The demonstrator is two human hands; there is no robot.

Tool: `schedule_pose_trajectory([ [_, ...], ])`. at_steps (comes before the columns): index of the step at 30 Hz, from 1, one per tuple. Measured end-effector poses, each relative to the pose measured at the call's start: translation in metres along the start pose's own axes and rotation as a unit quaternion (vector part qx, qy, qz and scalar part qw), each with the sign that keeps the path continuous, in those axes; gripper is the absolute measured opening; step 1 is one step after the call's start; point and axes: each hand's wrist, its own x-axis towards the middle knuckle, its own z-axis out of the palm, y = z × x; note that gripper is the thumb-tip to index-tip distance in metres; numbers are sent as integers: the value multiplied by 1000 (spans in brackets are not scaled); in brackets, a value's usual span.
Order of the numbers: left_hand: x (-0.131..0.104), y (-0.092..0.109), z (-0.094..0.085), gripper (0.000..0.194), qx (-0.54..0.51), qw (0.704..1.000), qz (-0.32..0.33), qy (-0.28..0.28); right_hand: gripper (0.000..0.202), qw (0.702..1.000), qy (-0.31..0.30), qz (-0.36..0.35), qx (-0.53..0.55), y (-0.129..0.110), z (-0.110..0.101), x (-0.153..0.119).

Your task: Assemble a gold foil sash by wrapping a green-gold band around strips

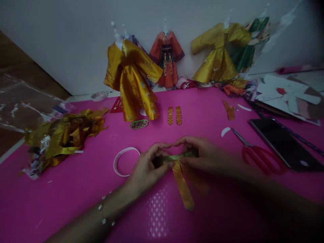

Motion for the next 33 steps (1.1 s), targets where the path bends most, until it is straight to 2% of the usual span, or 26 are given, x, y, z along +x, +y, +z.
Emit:
schedule_pose_trajectory([
  [2,1,0,-2,35,57,996,61,29,30,1000,24,-5,-7,3,-1,2],
  [5,0,2,-5,31,162,972,165,49,27,997,66,11,-29,8,-4,7],
  [9,-2,5,-5,22,185,954,235,-15,23,992,101,17,-75,13,-10,11],
  [14,-4,9,-4,17,197,942,256,-89,21,985,119,12,-128,19,-15,12],
  [21,-4,9,-3,20,216,927,269,-150,22,983,121,8,-142,23,-18,13],
  [26,-4,9,-3,23,237,915,277,-170,25,978,133,21,-159,20,-19,13],
  [33,-5,11,-3,23,264,911,261,-180,35,985,98,41,-132,18,-20,12],
])
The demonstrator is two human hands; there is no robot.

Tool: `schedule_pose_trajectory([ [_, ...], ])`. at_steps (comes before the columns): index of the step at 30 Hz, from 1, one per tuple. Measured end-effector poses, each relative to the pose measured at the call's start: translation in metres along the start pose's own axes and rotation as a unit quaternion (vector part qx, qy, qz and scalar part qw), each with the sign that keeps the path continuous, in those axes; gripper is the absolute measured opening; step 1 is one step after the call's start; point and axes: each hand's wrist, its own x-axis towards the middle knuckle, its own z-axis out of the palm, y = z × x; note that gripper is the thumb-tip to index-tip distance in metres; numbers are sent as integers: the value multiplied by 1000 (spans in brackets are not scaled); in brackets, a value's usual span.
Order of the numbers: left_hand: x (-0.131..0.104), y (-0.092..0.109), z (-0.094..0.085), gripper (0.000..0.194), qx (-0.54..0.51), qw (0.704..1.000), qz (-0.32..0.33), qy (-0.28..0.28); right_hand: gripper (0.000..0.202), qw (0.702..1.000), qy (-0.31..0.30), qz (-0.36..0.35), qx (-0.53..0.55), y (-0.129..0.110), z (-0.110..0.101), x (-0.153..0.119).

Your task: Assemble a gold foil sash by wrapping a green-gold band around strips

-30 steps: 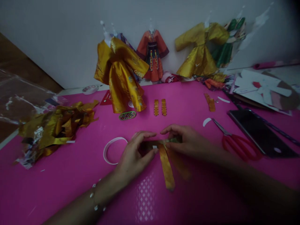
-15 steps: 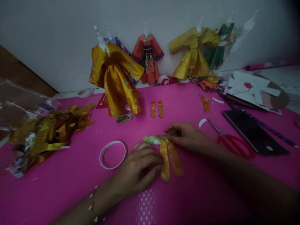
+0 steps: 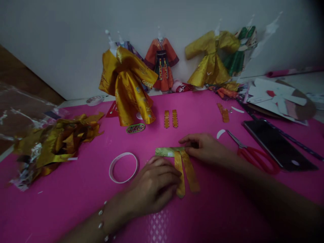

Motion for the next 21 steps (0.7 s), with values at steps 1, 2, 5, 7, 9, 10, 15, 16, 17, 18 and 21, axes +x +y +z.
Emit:
schedule_pose_trajectory([
  [1,0,0,0,22,0,1000,0,-3,36,1000,-5,1,-6,-1,0,0],
  [2,0,1,0,21,-1,1000,1,-6,36,1000,-8,1,-14,-1,0,0],
  [5,0,1,0,21,0,1000,4,-9,32,999,-9,-8,-36,-3,0,-2],
  [7,0,1,1,21,-1,1000,7,-8,30,999,-10,-14,-41,-4,1,-2],
  [9,-1,0,2,22,-3,1000,5,11,30,999,-21,-12,-24,-5,1,-3],
  [10,-1,-1,2,23,-4,999,0,33,30,1000,-29,-10,-5,-6,1,-4],
  [15,-3,-8,1,35,19,976,-90,196,29,988,-106,-17,110,-9,1,-7],
  [16,-3,-9,1,37,21,973,-100,209,30,984,-122,-23,128,-10,1,-8],
  [17,-4,-10,1,40,20,972,-103,212,31,980,-135,-27,146,-11,2,-9],
  [18,-4,-11,2,43,14,973,-104,206,32,975,-145,-31,163,-12,2,-10],
  [21,-5,-14,5,52,-3,978,-115,173,29,967,-159,-33,195,-16,3,-12],
])
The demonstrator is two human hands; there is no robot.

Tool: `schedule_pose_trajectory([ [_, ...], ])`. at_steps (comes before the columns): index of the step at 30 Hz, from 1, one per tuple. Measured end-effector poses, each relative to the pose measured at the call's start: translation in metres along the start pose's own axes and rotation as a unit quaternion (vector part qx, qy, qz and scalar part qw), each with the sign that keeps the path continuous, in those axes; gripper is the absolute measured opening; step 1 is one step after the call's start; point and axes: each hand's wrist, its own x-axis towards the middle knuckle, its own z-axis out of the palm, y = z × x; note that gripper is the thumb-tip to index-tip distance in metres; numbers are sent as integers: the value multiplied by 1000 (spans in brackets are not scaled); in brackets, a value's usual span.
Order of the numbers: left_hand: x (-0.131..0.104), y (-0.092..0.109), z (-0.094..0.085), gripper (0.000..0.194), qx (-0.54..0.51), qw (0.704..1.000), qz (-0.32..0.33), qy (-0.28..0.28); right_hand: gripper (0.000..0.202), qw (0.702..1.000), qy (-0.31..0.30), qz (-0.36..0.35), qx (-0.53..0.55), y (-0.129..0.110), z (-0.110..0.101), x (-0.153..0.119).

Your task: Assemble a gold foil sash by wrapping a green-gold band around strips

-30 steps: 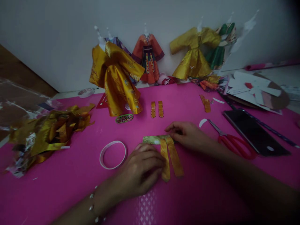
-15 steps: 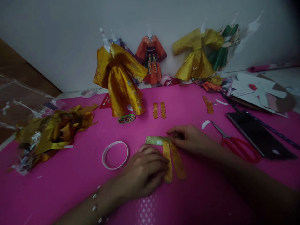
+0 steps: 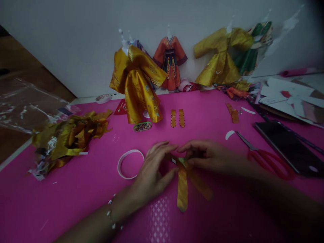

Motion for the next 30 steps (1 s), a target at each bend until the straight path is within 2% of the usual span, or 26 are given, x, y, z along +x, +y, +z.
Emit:
schedule_pose_trajectory([
  [3,-2,-1,2,55,-4,1000,-12,-13,22,1000,3,3,-1,-4,2,-1],
  [7,0,1,1,48,2,999,-29,-14,16,1000,14,-7,-17,-7,4,-2],
  [14,6,7,0,14,-1,997,-46,-55,18,997,34,-37,-59,-5,8,-1],
  [30,7,7,0,19,-9,996,-44,-78,19,997,22,-39,-56,-3,12,-3],
])
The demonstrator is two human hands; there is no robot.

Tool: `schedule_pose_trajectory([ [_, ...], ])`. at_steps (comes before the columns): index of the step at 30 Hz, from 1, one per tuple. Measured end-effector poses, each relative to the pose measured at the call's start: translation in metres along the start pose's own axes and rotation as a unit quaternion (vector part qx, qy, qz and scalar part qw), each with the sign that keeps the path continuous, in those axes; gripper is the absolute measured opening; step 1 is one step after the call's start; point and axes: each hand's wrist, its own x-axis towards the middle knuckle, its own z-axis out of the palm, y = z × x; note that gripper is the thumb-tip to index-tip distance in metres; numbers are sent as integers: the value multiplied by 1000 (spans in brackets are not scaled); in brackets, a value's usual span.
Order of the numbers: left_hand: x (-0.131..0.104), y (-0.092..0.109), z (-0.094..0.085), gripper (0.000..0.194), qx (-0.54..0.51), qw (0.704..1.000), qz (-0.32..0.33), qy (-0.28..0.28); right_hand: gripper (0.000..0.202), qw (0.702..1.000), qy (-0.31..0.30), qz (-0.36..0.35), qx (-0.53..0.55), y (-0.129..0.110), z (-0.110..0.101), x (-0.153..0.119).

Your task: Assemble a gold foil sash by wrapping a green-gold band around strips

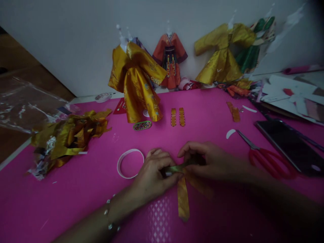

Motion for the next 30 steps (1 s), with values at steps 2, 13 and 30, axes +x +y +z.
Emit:
schedule_pose_trajectory([
  [2,-1,0,0,17,-3,1000,-2,-3,19,1000,-6,-2,14,1,0,0],
  [13,0,2,-1,16,-24,1000,-7,-13,19,1000,-11,-17,12,0,2,0],
  [30,2,1,-5,7,-23,999,-42,-10,21,999,11,32,-20,-2,-4,3],
])
